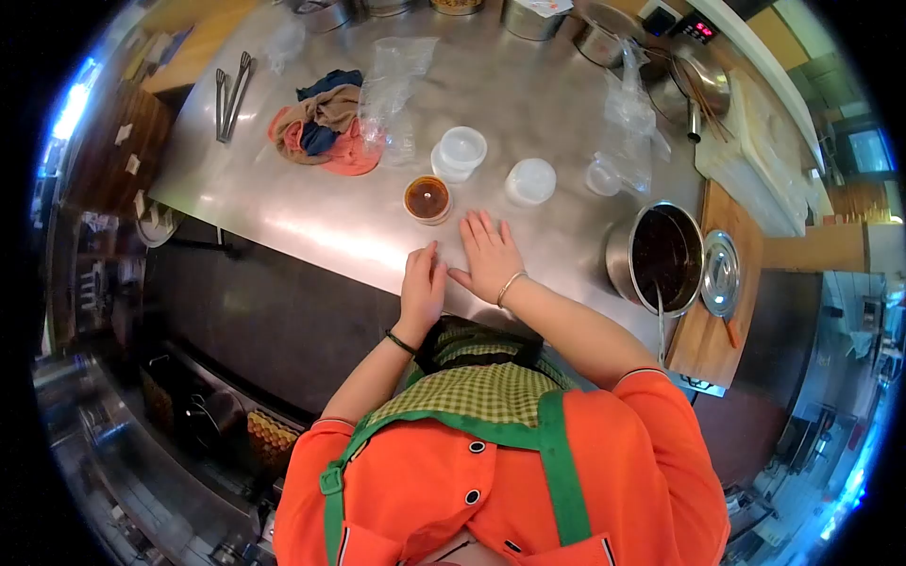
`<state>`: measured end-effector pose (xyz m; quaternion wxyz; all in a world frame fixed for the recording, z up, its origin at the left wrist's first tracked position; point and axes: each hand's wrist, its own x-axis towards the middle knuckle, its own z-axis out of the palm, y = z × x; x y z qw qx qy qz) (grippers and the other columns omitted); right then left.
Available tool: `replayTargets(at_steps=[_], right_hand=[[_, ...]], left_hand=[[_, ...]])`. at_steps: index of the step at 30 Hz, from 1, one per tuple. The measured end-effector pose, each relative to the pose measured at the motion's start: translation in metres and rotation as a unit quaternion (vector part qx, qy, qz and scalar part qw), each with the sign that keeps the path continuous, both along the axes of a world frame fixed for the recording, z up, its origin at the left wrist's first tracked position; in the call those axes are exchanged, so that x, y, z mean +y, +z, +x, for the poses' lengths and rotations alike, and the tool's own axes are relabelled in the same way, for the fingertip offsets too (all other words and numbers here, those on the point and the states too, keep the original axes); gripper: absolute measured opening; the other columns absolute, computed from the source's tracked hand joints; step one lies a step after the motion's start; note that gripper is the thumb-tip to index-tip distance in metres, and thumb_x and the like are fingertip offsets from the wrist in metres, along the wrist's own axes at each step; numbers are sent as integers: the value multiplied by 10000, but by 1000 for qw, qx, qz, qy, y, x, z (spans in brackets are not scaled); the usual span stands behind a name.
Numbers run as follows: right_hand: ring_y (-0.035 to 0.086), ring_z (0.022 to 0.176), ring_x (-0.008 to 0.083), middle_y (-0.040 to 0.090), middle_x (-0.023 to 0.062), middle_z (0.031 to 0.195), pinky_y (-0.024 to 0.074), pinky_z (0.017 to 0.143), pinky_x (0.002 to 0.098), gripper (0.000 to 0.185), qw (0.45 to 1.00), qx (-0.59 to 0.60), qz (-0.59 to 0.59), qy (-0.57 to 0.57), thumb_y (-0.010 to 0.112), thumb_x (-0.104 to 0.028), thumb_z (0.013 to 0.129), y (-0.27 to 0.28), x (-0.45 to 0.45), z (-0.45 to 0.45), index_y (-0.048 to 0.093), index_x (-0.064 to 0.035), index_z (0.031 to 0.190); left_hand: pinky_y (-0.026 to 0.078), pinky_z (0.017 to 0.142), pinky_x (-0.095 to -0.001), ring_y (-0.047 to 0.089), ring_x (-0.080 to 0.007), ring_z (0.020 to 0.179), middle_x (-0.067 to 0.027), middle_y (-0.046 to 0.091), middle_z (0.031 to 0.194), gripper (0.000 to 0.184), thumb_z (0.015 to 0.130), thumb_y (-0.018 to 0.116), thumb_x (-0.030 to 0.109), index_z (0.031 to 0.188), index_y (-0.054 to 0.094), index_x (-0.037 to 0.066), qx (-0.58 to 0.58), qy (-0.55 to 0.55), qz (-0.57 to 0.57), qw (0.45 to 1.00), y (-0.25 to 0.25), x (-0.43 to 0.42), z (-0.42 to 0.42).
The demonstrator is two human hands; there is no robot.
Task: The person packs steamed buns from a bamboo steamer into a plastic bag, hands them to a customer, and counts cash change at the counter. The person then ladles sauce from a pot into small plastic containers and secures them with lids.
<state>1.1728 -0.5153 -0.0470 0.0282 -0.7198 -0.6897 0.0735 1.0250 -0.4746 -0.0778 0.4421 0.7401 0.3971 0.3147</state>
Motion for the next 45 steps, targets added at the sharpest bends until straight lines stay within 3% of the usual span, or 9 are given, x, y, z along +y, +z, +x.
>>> replayTargets(at_steps=[5,7,16,22,27,38,42,45], right_hand=[[272,1274,322,303,191,1365,249,1016,462,777,1000,-1,5,6,590,-418,746,1,-1,-3,300,37,1305],[292,1259,318,317,191,1355,265,1005,455,774,1000,-2,12,8,601,-408,736,1,6,0,310,36,1298],[369,1190,320,367,217,1305,309,949,424,732,998,9,59,12,641,-374,679,-10,2,1,384,38,1226],[300,1250,331,327,201,1344,258,998,470,752,998,52,11,-14,609,-404,714,7,4,-3,351,19,1280],[241,1291,325,306,182,1369,203,1020,522,744,1000,-19,11,12,576,-405,741,9,12,-5,319,-14,1319],[289,1264,324,332,184,1345,249,1006,482,709,999,39,26,14,607,-337,702,-5,14,-4,360,-32,1293],[299,1249,340,327,189,1341,243,1014,492,721,991,129,-5,40,632,-332,690,14,15,7,357,-48,1293],[316,1234,350,328,192,1334,259,1012,487,750,993,108,31,40,674,-301,660,28,3,16,355,-73,1300]], left_hand=[[450,700,-362,538,-307,791,-162,520,983,328,820,522,84,1131,499,-20,-2,-23,-24,999,2,0,-8],[455,710,-340,546,-306,801,-167,541,956,281,805,530,25,1079,521,-33,-17,-25,100,995,-8,6,-7],[465,671,-353,573,-295,761,-137,591,858,149,757,545,-2,897,596,-2,-29,-15,136,990,-7,3,-3],[464,658,-350,574,-291,745,-124,600,836,145,756,538,-3,888,597,5,-28,3,161,987,-6,1,-4],[460,646,-349,572,-286,734,-117,595,823,142,752,530,-4,876,597,9,-31,8,164,986,-9,2,-2],[458,630,-337,563,-273,701,-114,590,806,136,741,529,-11,854,599,12,-38,3,173,984,-6,0,-1],[460,643,-346,566,-286,706,-124,591,817,133,744,532,-3,859,599,6,-30,13,181,983,-9,-1,-2],[462,652,-351,567,-295,719,-132,589,826,140,744,534,0,868,599,1,-28,17,175,984,-10,-2,-3]])
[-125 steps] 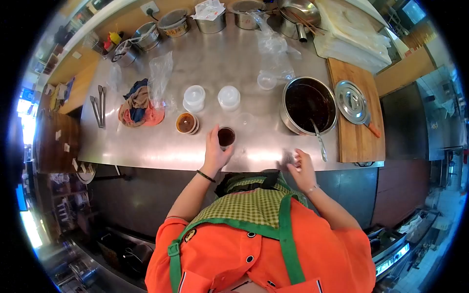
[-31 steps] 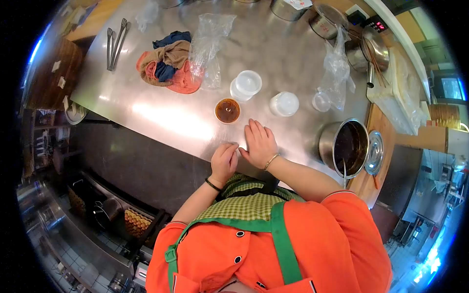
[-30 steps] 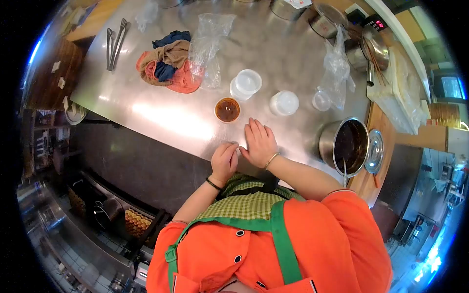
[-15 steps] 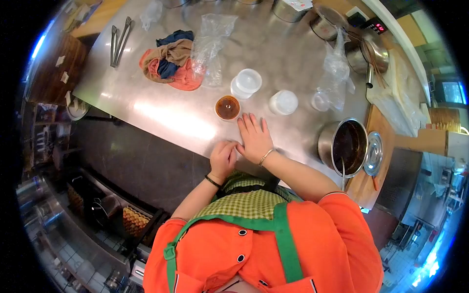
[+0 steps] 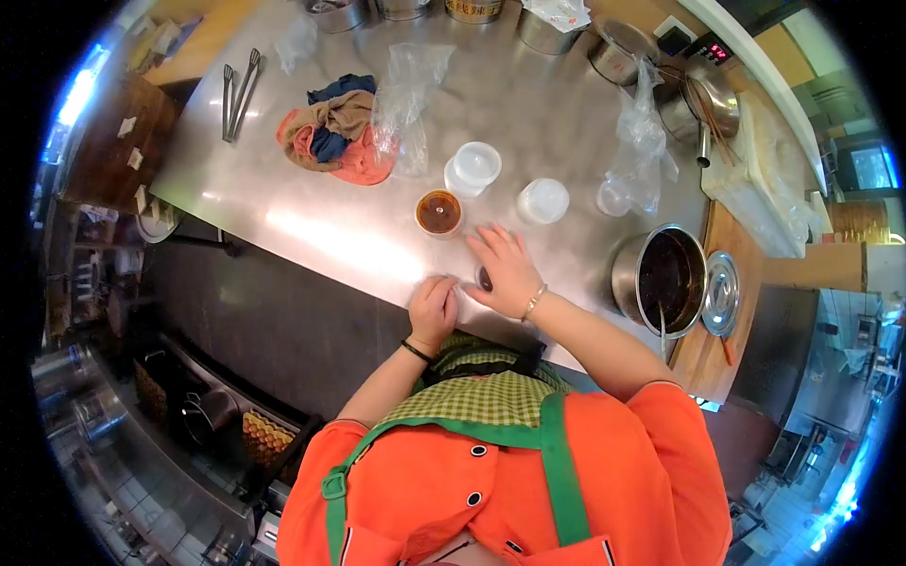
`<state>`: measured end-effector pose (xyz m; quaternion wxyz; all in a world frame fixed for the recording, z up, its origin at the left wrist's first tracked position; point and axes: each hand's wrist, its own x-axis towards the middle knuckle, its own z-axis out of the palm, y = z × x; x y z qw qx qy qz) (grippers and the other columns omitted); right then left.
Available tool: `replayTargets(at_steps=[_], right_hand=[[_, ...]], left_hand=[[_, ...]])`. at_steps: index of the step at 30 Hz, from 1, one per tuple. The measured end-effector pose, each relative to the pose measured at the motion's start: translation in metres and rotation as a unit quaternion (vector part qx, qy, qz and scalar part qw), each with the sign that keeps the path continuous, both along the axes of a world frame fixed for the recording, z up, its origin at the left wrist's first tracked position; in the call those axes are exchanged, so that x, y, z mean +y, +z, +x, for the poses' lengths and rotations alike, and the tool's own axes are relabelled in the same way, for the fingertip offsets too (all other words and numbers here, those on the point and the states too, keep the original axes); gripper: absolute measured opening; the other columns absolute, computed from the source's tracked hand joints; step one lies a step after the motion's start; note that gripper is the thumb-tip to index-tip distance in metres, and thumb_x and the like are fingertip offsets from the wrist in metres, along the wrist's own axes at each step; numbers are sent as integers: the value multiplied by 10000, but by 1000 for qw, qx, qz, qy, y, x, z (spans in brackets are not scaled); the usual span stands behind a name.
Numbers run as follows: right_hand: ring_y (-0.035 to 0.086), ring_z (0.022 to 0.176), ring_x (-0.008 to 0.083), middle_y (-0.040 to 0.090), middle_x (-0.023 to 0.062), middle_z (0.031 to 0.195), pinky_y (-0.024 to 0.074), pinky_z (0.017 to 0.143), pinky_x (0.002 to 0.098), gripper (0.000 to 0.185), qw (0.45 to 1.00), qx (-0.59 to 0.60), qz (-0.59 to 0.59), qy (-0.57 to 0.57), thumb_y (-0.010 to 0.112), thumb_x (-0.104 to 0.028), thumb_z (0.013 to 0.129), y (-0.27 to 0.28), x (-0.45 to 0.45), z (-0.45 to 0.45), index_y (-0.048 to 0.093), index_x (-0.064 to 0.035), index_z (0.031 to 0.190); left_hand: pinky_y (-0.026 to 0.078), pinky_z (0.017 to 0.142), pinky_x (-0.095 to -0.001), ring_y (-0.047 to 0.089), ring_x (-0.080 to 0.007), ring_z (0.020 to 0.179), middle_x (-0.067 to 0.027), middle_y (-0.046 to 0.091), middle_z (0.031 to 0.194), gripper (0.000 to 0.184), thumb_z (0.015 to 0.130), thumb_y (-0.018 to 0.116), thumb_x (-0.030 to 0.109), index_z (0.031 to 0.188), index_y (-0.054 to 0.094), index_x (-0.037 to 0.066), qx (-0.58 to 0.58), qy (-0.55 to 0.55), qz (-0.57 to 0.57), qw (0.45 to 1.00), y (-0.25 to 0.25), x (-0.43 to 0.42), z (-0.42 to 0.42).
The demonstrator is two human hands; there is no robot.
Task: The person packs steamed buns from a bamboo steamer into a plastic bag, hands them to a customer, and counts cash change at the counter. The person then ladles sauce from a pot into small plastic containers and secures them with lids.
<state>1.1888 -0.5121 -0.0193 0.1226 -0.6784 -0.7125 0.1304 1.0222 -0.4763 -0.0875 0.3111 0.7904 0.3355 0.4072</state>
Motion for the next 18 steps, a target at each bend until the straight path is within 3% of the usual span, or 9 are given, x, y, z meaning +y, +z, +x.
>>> replayTargets(at_steps=[4,7,9,10,13,18], right_hand=[[363,1185,360,368,180,1293,309,992,452,766,997,-23,-67,42,702,-248,637,-7,-19,4,356,-81,1299],[417,1118,345,415,158,1233,364,948,415,737,997,45,-56,-3,707,-214,633,-12,-6,4,371,-77,1275],[453,1061,322,443,144,1187,386,911,400,703,990,112,75,-47,710,-212,633,3,23,-1,389,-71,1243],[453,1061,322,443,144,1187,386,911,400,703,990,112,76,-45,710,-212,633,14,38,-5,389,-71,1243],[443,1073,333,441,158,1199,366,917,401,720,990,110,86,-36,741,-267,623,26,79,-15,404,-46,1221],[392,1149,333,426,155,1235,325,958,435,748,996,-11,84,1,732,-331,634,11,96,-21,389,-47,1236]], left_hand=[[463,659,-355,564,-301,735,-136,583,827,145,738,534,0,870,596,3,-4,7,-1,1000,-1,-2,0],[462,656,-356,563,-301,730,-132,577,813,140,731,533,-2,858,591,10,5,9,8,1000,-5,-2,0],[463,654,-358,562,-301,728,-131,575,808,139,726,535,0,853,589,13,9,11,11,1000,-5,-4,-1],[463,653,-360,561,-301,726,-130,573,804,138,721,536,1,848,588,16,12,10,15,1000,-4,-3,0],[465,655,-361,560,-301,727,-127,572,800,148,712,542,7,852,589,19,11,14,24,1000,-6,-4,1],[464,623,-347,563,-273,718,-91,580,843,188,687,567,29,870,600,53,28,17,43,999,-12,-3,-1]])
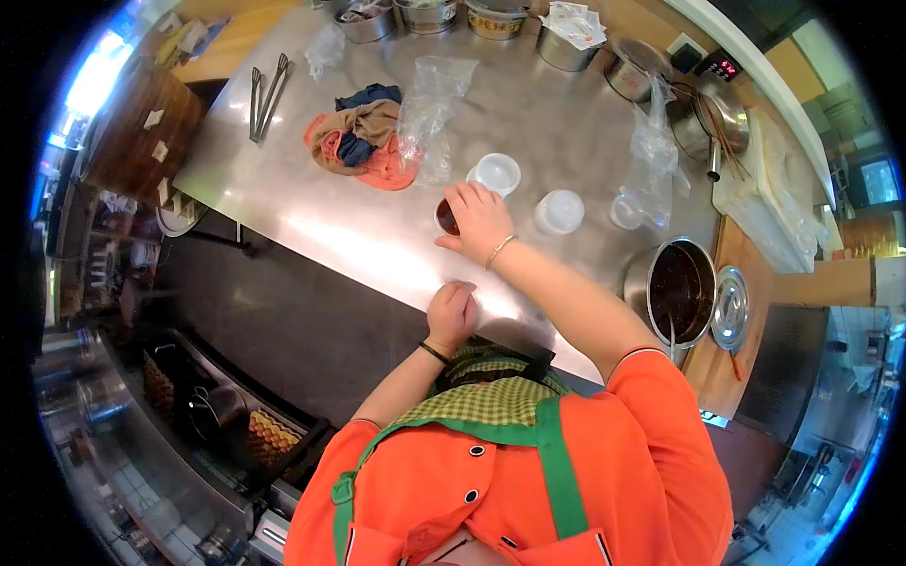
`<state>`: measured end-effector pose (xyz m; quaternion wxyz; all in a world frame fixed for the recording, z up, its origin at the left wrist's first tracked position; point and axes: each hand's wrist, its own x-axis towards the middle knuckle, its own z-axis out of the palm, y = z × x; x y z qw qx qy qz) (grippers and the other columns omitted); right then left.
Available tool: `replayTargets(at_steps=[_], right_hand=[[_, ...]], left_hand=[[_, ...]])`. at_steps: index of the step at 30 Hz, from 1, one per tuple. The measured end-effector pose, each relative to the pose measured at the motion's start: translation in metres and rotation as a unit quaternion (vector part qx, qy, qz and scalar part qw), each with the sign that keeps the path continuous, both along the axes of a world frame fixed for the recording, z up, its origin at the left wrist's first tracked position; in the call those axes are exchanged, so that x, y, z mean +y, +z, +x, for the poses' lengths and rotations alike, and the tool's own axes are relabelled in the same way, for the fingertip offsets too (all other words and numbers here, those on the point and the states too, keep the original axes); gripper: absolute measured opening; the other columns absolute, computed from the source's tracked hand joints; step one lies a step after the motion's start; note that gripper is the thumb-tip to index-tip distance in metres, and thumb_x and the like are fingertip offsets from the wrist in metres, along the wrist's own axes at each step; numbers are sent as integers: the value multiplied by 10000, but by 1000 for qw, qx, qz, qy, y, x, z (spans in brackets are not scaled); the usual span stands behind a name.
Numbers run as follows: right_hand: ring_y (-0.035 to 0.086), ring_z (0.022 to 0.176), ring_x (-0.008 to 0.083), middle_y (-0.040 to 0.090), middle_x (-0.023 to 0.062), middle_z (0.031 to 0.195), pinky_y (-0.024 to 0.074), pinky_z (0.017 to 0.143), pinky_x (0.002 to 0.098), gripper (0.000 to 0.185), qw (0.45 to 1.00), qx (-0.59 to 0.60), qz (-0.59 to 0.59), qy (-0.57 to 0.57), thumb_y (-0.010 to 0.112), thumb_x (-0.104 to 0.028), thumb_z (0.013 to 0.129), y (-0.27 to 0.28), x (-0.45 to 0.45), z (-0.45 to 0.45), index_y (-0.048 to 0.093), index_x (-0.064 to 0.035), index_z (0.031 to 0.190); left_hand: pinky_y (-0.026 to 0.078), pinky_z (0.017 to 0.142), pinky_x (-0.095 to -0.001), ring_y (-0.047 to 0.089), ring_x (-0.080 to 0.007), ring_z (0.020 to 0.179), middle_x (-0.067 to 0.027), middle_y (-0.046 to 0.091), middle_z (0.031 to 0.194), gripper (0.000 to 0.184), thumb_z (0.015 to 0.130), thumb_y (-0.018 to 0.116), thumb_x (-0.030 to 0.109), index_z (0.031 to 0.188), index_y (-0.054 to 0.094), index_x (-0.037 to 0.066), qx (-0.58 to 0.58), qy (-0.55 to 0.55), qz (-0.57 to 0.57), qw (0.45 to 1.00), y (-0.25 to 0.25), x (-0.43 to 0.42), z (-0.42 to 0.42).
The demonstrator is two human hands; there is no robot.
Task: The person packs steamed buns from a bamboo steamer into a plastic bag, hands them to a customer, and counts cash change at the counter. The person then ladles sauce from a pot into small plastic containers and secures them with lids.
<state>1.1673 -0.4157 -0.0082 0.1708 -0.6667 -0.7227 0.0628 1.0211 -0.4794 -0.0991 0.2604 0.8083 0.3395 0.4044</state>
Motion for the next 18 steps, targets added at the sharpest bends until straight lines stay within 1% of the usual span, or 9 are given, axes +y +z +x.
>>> replayTargets(at_steps=[3,4,6,7,9,10,12,16,18], right_hand=[[364,1178,348,405,163,1265,304,984,447,736,997,9,68,-29,725,-314,648,16,-17,14,389,-60,1252],[364,1178,348,405,163,1265,304,984,447,736,997,2,70,-40,725,-314,648,20,-26,26,389,-60,1252],[349,1205,338,377,167,1304,309,992,439,724,986,-85,38,-136,712,-320,674,28,-49,60,383,-82,1273],[349,1205,338,377,167,1304,309,992,439,724,985,-87,40,-140,712,-320,674,28,-57,76,383,-82,1273],[350,1200,349,399,178,1281,330,981,416,679,968,-69,-79,-227,699,-287,693,19,-71,105,399,-86,1268],[350,1200,349,399,178,1281,330,981,416,679,968,-66,-77,-230,699,-287,693,12,-73,113,399,-86,1268],[388,1161,354,431,184,1251,352,961,394,650,965,62,-118,-226,693,-256,692,10,-72,121,417,-81,1254],[430,1108,347,459,183,1213,365,942,393,640,976,21,-36,-214,685,-246,692,21,-87,114,422,-78,1250],[453,1072,344,479,165,1183,357,944,384,615,973,69,7,-220,683,-247,687,30,-93,116,444,-55,1220]], left_hand=[[465,622,-349,565,-276,719,-95,583,838,176,689,564,25,860,601,48,-7,-8,5,1000,0,-1,3],[466,623,-349,566,-276,724,-98,585,836,167,691,563,23,853,601,45,-4,-2,11,1000,1,0,3],[467,630,-353,568,-279,738,-105,586,832,150,698,560,21,841,601,38,-11,-12,8,1000,2,1,3],[467,634,-356,567,-283,741,-108,586,831,149,701,558,22,844,599,34,-10,-16,9,1000,2,1,3],[465,642,-367,565,-294,747,-115,585,839,151,713,555,30,858,598,35,-5,-22,0,1000,4,-1,3],[465,642,-367,565,-294,747,-115,585,839,151,713,555,30,858,598,35,-3,-26,3,1000,7,-2,3],[466,676,-360,556,-298,813,-131,571,918,216,720,557,41,934,582,34,27,-38,-72,996,14,0,6],[451,738,-340,536,-320,860,-176,539,975,288,738,549,34,1025,551,16,16,-113,-73,991,27,5,38],[442,792,-328,521,-297,946,-170,509,1068,375,765,555,51,1133,487,22,0,-111,-67,992,43,5,62]])
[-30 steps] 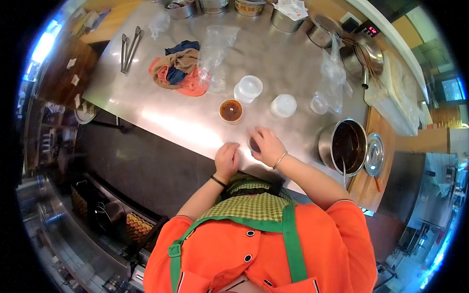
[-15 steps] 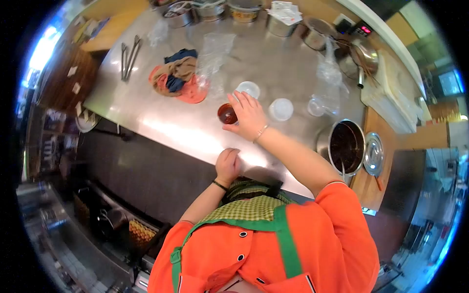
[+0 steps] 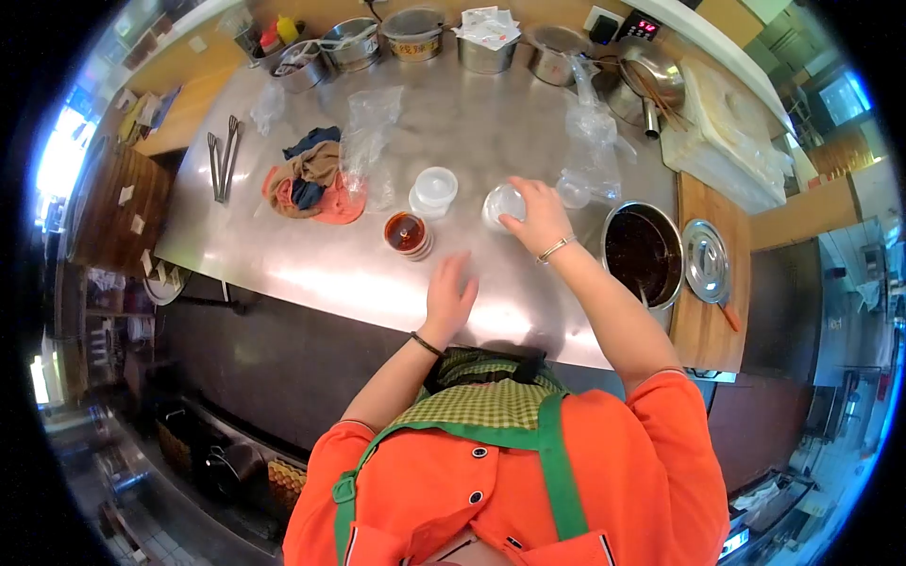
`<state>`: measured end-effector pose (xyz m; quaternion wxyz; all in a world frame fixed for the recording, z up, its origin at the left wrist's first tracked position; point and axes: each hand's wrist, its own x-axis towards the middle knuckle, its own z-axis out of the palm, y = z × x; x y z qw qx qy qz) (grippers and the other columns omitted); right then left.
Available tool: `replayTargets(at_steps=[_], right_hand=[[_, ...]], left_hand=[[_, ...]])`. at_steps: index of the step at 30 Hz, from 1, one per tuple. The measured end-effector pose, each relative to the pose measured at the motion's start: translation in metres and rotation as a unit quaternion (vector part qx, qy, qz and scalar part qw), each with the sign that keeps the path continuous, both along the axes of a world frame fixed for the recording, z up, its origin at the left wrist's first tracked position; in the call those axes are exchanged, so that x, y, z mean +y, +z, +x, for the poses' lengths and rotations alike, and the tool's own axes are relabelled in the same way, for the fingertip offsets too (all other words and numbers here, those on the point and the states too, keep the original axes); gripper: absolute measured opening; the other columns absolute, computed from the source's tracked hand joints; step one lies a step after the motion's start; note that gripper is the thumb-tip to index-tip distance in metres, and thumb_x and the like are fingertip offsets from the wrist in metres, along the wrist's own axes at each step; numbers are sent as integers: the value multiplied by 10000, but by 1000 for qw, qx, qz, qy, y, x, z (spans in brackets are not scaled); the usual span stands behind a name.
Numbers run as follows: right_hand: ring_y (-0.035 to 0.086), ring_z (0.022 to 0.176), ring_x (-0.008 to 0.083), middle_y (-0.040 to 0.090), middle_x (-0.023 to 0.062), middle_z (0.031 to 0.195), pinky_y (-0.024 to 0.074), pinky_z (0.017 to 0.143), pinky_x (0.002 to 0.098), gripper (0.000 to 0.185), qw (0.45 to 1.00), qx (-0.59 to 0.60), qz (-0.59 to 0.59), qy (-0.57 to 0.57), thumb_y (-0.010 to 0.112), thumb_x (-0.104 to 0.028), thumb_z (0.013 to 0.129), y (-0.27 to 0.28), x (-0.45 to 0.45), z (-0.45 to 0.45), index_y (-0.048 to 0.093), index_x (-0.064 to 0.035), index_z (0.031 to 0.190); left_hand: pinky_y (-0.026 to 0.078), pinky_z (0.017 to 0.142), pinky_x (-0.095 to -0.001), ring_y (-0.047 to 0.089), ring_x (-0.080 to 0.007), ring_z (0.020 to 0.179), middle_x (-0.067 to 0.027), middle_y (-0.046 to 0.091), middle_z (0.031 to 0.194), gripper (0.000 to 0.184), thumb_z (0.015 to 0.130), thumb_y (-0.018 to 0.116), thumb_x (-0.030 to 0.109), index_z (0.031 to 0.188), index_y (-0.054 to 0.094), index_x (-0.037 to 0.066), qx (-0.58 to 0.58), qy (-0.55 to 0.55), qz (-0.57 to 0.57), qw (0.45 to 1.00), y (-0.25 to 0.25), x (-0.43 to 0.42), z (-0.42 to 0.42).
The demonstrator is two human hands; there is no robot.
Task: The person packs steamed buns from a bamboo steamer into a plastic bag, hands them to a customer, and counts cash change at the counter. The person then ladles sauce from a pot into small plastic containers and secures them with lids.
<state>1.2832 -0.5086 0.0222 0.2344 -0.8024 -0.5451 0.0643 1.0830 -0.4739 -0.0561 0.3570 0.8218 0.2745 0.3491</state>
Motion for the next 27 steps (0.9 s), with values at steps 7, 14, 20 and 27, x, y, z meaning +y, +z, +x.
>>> replayTargets(at_steps=[7,14,20,27], right_hand=[[477,1092,201,433,99,1163,427,895,332,627,882,448,148,-13,700,-60,699,36,-65,-29,314,-57,1192],[480,1077,291,504,130,1130,382,921,353,491,975,107,176,-85,668,-91,698,84,-180,-34,477,-31,1146],[549,778,212,561,79,856,457,739,314,411,961,100,-3,-259,622,-9,696,47,-299,32,541,-41,1097],[519,723,128,544,38,806,429,687,241,174,941,223,188,-171,599,-105,807,15,-249,12,570,-32,963]], left_hand=[[427,867,-295,496,-187,1054,-119,456,1243,550,813,600,100,1304,365,22,-256,-173,-458,833,71,-11,47],[424,883,-285,488,-169,1065,-117,416,1291,595,806,599,57,1332,327,4,-148,-283,-482,816,65,-41,55],[431,880,-296,503,-210,1040,-132,451,1207,646,745,671,96,1301,358,-5,33,-349,-384,854,53,-49,34],[394,948,-327,445,-292,1136,-198,301,1274,807,747,706,267,1314,246,-75,225,-511,-318,766,59,-71,18]])
